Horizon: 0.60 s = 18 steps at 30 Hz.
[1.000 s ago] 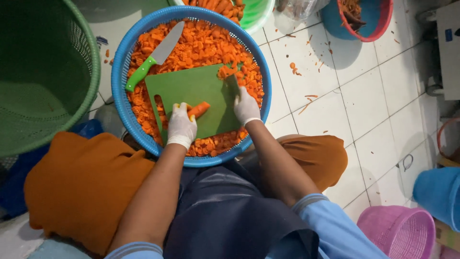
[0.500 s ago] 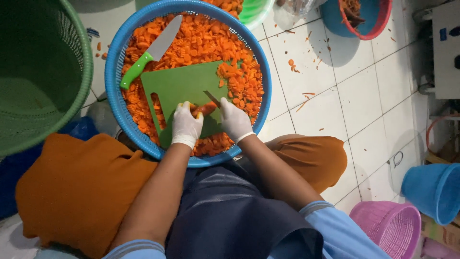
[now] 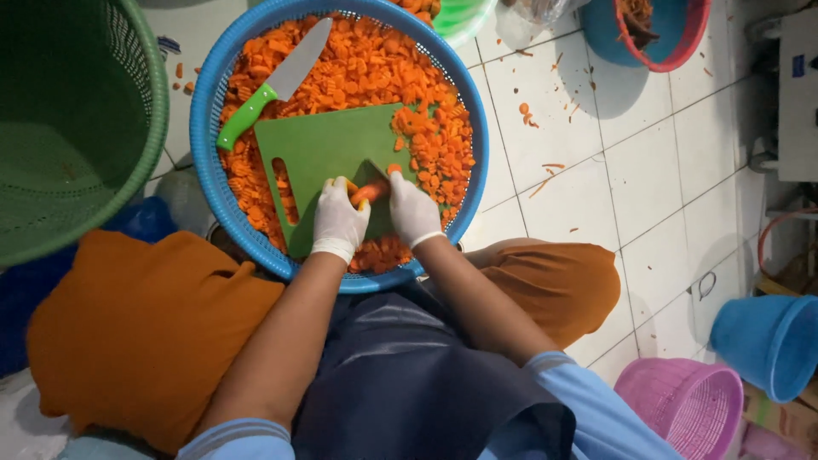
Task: Slicing carrots into small pieces using a knife on a cutting board in a food preparation area.
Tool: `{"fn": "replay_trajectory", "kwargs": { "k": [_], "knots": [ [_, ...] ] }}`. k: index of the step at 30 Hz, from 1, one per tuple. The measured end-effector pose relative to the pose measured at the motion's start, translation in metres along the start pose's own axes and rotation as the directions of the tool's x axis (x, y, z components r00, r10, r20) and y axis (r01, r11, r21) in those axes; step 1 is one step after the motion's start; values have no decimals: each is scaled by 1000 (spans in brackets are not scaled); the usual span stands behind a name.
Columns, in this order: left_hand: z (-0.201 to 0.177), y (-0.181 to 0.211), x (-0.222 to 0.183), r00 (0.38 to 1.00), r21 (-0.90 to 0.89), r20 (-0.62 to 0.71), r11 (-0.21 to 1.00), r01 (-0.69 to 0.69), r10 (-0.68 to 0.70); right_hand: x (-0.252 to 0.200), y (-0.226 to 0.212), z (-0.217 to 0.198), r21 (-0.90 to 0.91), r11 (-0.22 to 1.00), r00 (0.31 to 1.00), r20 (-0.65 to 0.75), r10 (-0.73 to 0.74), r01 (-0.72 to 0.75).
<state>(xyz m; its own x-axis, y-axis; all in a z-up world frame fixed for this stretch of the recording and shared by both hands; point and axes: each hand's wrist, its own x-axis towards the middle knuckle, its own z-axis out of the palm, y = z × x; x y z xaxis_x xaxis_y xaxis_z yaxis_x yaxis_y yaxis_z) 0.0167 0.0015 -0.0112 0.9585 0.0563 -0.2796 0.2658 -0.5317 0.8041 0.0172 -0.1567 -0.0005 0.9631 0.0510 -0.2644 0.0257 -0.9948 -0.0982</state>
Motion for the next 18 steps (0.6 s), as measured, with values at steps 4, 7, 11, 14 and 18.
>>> {"fn": "replay_trajectory", "kwargs": {
  "k": [4, 7, 11, 14, 18],
  "knots": [
    [4, -5, 0, 1000, 4, -10, 1000, -13, 13, 0, -2, -28, 109, 994, 1000, -18, 11, -9],
    [3, -4, -2, 1000, -5, 11, 1000, 23, -23, -10, -12, -40, 151, 984, 995, 45, 86, -91],
    [3, 0, -1, 1000, 5, 3, 1000, 15, -16, -3, -8, -14, 47, 997, 998, 24, 59, -60],
    [7, -2, -2, 1000, 7, 10, 1000, 7, -7, 2, -4, -33, 135, 987, 995, 56, 84, -90],
    [4, 2, -3, 1000, 5, 18, 1000, 15, -15, -20, -26, -76, 207, 976, 995, 91, 42, -60]
  ]
}}
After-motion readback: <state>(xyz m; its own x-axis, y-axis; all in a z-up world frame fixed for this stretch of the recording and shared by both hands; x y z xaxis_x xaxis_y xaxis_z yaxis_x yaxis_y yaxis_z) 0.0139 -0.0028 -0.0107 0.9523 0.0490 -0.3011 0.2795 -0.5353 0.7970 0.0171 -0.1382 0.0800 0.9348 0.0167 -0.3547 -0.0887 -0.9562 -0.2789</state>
